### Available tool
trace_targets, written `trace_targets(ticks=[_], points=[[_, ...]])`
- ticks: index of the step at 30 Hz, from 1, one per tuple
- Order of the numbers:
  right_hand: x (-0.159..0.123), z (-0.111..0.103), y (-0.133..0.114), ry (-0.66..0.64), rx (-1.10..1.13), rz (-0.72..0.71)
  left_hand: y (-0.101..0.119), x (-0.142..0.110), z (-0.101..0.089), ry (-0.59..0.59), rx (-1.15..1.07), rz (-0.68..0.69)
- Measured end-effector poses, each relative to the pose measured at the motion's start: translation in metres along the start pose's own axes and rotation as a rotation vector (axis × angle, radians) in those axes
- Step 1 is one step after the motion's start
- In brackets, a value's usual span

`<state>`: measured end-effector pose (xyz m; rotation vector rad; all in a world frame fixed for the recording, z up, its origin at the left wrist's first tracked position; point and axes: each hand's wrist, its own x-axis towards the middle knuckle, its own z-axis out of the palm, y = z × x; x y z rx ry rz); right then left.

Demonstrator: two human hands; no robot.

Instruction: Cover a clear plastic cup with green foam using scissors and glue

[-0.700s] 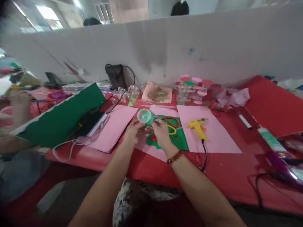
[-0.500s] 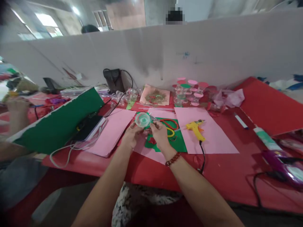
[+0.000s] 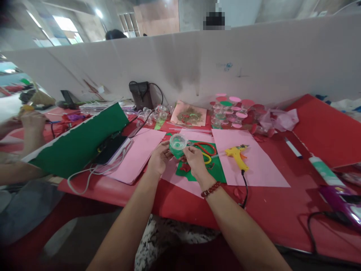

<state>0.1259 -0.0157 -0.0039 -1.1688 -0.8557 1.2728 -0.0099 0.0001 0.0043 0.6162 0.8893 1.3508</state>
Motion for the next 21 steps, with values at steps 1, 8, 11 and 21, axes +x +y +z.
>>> trace_targets(ticks=[1,8,11,21], points=[[0.001,-0.001,0.001,-0.007,-0.023,0.002,0.000,0.001,-0.001,0.008,0.012,0.001],[0.009,-0.008,0.002,-0.052,-0.090,-0.134,0.003,-0.001,-0.001,0.044,0.083,0.056],[0.009,-0.010,-0.001,-0.062,-0.064,-0.222,0.005,-0.003,0.000,-0.009,0.079,0.122],[0.005,-0.011,-0.011,-0.068,-0.216,-0.376,0.004,0.000,-0.004,-0.081,0.097,0.317]])
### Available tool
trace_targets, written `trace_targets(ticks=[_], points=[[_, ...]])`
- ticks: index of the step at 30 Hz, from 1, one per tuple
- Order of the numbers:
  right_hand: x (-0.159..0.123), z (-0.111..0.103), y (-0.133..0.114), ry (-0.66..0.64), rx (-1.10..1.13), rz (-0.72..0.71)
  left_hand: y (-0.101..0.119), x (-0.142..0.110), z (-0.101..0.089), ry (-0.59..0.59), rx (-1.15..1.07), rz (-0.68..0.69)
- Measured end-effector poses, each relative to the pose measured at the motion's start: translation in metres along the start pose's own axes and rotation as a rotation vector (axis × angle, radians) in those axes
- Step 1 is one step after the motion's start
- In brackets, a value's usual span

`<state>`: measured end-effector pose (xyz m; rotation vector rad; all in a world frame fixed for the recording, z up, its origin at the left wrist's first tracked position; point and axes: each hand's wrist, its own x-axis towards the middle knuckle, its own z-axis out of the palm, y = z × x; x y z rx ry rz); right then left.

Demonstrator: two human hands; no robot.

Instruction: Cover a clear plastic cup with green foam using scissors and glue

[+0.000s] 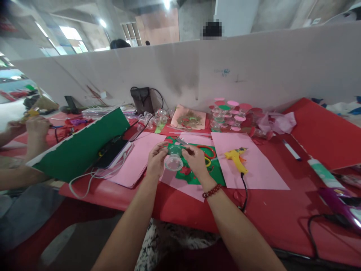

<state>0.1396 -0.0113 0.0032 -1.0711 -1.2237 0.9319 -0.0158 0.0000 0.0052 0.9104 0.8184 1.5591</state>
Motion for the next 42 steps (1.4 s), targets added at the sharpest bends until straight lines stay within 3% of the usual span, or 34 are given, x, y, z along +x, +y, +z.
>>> trace_targets(ticks=[6,14,24,32,42], points=[[0.002,-0.004,-0.001,-0.026,0.027,0.045,0.001,-0.003,0.002,-0.013,0.049,-0.010],[0.001,-0.006,-0.005,-0.012,-0.081,-0.022,0.006,-0.007,0.008,0.006,0.121,-0.025],[0.006,-0.008,0.001,-0.005,0.137,0.225,0.001,-0.005,0.007,-0.050,0.121,-0.096],[0.006,-0.004,0.007,0.001,0.184,0.421,-0.015,0.002,-0.002,0.169,0.216,-0.170],[0.005,-0.005,0.004,0.001,0.155,0.407,-0.012,0.000,-0.002,0.092,0.150,-0.209]])
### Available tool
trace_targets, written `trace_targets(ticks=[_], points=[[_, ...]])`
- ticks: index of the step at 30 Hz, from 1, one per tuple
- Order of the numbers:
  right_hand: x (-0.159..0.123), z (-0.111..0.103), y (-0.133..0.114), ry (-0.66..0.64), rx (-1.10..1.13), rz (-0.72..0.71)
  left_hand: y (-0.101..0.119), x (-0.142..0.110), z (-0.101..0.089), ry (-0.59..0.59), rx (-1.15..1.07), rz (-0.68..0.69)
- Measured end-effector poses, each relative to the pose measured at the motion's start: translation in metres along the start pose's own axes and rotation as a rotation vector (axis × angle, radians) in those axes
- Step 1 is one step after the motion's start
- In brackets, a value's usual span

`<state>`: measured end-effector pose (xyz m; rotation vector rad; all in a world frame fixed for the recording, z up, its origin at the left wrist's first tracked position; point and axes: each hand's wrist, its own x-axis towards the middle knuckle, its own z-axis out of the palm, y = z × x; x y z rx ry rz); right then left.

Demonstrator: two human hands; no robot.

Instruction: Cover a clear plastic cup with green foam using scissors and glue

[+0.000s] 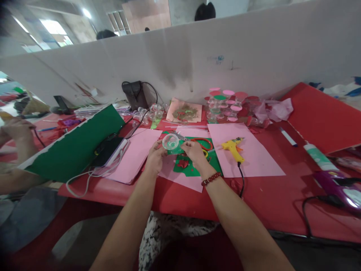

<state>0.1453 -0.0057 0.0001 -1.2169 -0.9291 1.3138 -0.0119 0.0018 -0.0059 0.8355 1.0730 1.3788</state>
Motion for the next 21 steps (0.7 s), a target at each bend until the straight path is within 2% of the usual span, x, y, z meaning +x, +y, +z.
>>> trace_targets(ticks=[7,14,21], points=[[-0.001,0.001,-0.001,0.034,0.033,0.023,-0.002,0.001,0.001,0.004,0.018,0.012],[0.000,0.002,-0.002,0.015,0.045,-0.001,0.006,-0.004,0.004,0.009,-0.064,-0.022],[-0.004,0.003,-0.002,-0.040,0.035,-0.157,0.013,-0.008,0.006,-0.062,-0.101,0.062]])
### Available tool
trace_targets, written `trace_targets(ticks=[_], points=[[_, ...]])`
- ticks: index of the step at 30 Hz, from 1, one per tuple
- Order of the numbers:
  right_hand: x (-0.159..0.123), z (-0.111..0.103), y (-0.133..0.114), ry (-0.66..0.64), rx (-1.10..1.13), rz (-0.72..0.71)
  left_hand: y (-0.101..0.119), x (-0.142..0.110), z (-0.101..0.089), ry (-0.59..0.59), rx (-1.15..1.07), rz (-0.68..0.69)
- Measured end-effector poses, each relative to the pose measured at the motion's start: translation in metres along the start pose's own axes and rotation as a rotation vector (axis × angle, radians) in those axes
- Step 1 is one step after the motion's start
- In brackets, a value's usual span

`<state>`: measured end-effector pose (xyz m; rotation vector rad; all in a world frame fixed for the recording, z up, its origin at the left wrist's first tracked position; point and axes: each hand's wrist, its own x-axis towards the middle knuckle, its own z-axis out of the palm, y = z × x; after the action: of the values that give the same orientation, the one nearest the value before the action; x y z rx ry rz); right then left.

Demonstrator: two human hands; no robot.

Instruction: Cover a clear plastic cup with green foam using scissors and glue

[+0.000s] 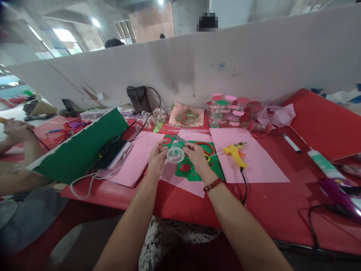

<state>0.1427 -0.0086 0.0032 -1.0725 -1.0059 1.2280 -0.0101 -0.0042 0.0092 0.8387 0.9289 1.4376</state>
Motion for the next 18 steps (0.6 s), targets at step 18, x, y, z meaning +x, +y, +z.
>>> trace_targets(ticks=[18], points=[[-0.0002,-0.0004,0.0002,-0.025,-0.001,-0.055,-0.0047,-0.0027,-0.0004,-0.030,0.261,0.152]])
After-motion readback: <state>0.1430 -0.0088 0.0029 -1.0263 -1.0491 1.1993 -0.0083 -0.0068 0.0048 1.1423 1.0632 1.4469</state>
